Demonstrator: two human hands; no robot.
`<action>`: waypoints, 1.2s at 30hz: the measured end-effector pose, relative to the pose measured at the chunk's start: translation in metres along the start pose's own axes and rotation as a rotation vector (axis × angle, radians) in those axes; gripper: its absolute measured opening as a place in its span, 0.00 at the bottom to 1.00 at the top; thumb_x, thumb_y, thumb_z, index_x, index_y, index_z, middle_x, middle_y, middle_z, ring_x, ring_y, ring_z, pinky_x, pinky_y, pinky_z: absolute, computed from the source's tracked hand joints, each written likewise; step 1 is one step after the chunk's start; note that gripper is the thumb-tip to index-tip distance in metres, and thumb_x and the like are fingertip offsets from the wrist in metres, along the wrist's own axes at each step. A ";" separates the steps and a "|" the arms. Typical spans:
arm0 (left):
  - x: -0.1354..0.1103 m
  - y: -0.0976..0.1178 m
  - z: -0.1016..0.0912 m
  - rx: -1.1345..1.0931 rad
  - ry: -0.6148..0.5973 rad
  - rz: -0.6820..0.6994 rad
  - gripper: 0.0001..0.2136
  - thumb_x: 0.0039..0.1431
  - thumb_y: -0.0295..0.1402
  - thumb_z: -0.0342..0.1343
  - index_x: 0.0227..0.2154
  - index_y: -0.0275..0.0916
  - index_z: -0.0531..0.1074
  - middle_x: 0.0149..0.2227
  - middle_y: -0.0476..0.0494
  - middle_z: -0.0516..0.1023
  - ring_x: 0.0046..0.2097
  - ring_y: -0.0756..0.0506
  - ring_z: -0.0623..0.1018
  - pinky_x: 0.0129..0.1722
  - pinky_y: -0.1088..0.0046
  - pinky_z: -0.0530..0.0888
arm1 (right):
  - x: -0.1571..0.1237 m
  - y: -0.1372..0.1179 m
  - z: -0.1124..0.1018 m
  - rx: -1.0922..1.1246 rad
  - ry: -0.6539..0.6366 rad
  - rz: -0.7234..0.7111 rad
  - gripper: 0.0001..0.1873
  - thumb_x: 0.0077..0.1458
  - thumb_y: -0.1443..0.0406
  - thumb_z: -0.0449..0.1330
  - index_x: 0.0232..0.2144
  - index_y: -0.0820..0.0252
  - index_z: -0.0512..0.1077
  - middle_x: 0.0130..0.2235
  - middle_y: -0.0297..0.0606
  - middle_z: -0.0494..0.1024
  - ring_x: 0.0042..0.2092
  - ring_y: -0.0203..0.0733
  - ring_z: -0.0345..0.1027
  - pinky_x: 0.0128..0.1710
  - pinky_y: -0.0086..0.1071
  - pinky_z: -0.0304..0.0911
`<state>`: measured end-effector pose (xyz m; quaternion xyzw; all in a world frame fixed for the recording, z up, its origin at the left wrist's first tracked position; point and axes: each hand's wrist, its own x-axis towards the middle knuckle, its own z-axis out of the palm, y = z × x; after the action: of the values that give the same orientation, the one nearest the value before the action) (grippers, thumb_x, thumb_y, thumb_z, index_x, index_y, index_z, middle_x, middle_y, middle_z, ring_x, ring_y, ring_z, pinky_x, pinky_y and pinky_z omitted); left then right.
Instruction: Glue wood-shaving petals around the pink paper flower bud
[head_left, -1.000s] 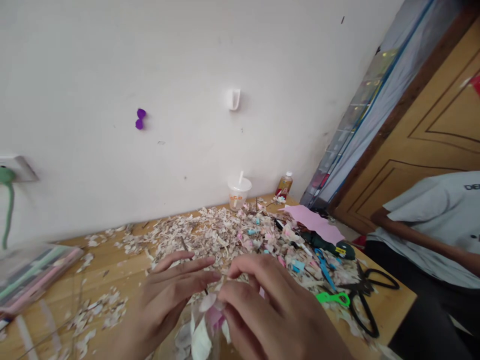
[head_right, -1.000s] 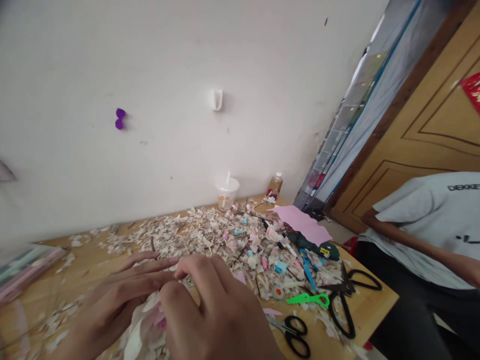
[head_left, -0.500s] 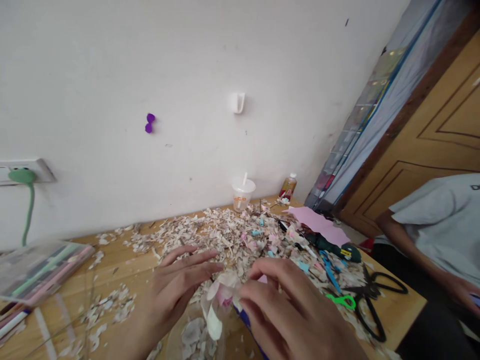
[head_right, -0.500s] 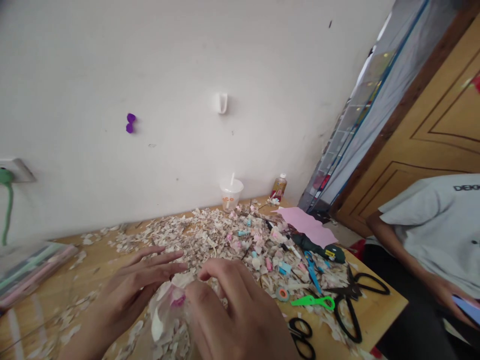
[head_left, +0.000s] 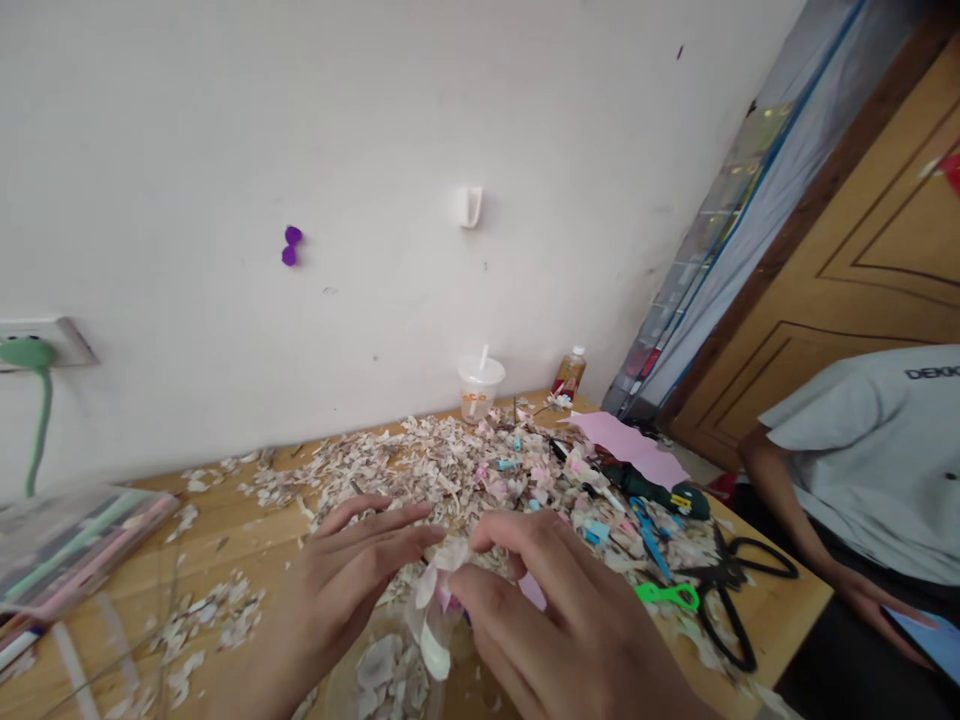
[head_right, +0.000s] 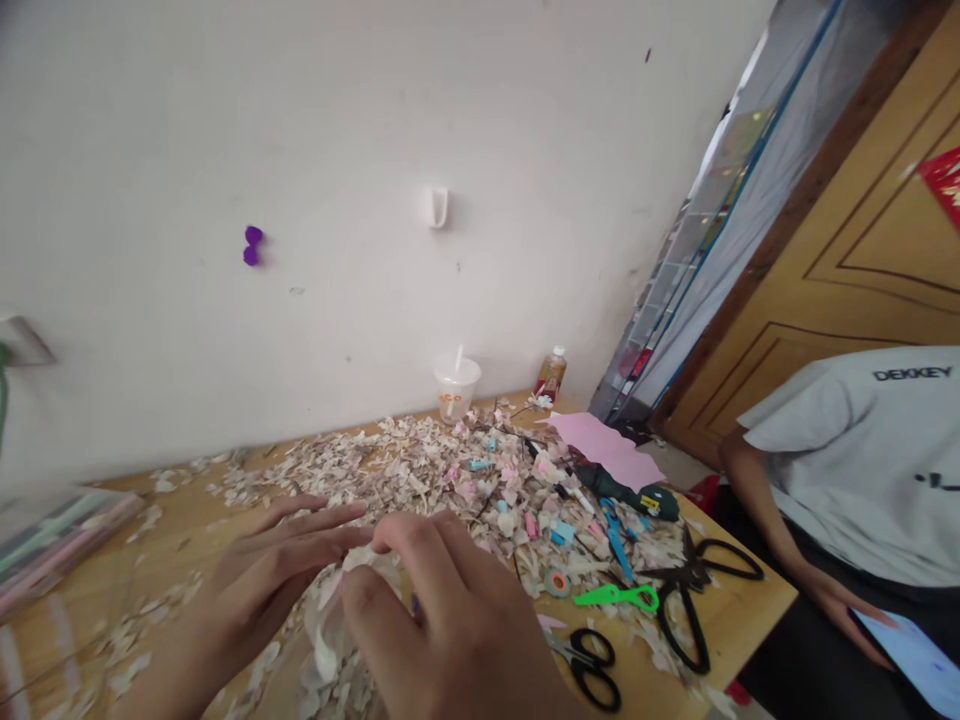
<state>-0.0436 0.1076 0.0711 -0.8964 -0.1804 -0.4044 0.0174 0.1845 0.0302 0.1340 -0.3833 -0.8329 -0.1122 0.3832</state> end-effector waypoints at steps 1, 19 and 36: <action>0.000 0.000 0.000 -0.001 -0.009 -0.004 0.17 0.68 0.18 0.48 0.54 0.41 0.68 0.50 0.45 0.85 0.59 0.47 0.78 0.63 0.62 0.66 | 0.000 0.000 0.000 0.000 -0.011 0.004 0.11 0.64 0.74 0.53 0.37 0.59 0.75 0.41 0.43 0.78 0.38 0.43 0.73 0.35 0.32 0.70; -0.002 0.003 0.003 0.002 -0.054 -0.028 0.15 0.71 0.22 0.47 0.55 0.41 0.69 0.51 0.40 0.84 0.58 0.46 0.79 0.65 0.59 0.65 | 0.007 0.001 -0.001 -0.014 -0.075 -0.007 0.10 0.65 0.74 0.54 0.39 0.60 0.73 0.45 0.44 0.77 0.41 0.46 0.73 0.39 0.38 0.72; -0.001 0.007 0.001 0.031 -0.094 -0.050 0.17 0.69 0.20 0.50 0.56 0.41 0.68 0.53 0.40 0.83 0.58 0.45 0.79 0.65 0.58 0.65 | 0.003 0.005 0.001 0.066 -0.173 0.020 0.10 0.66 0.73 0.54 0.44 0.61 0.74 0.44 0.41 0.77 0.42 0.46 0.71 0.41 0.38 0.71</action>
<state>-0.0409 0.1012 0.0706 -0.9093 -0.2097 -0.3593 0.0128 0.1864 0.0355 0.1352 -0.3869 -0.8623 -0.0472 0.3232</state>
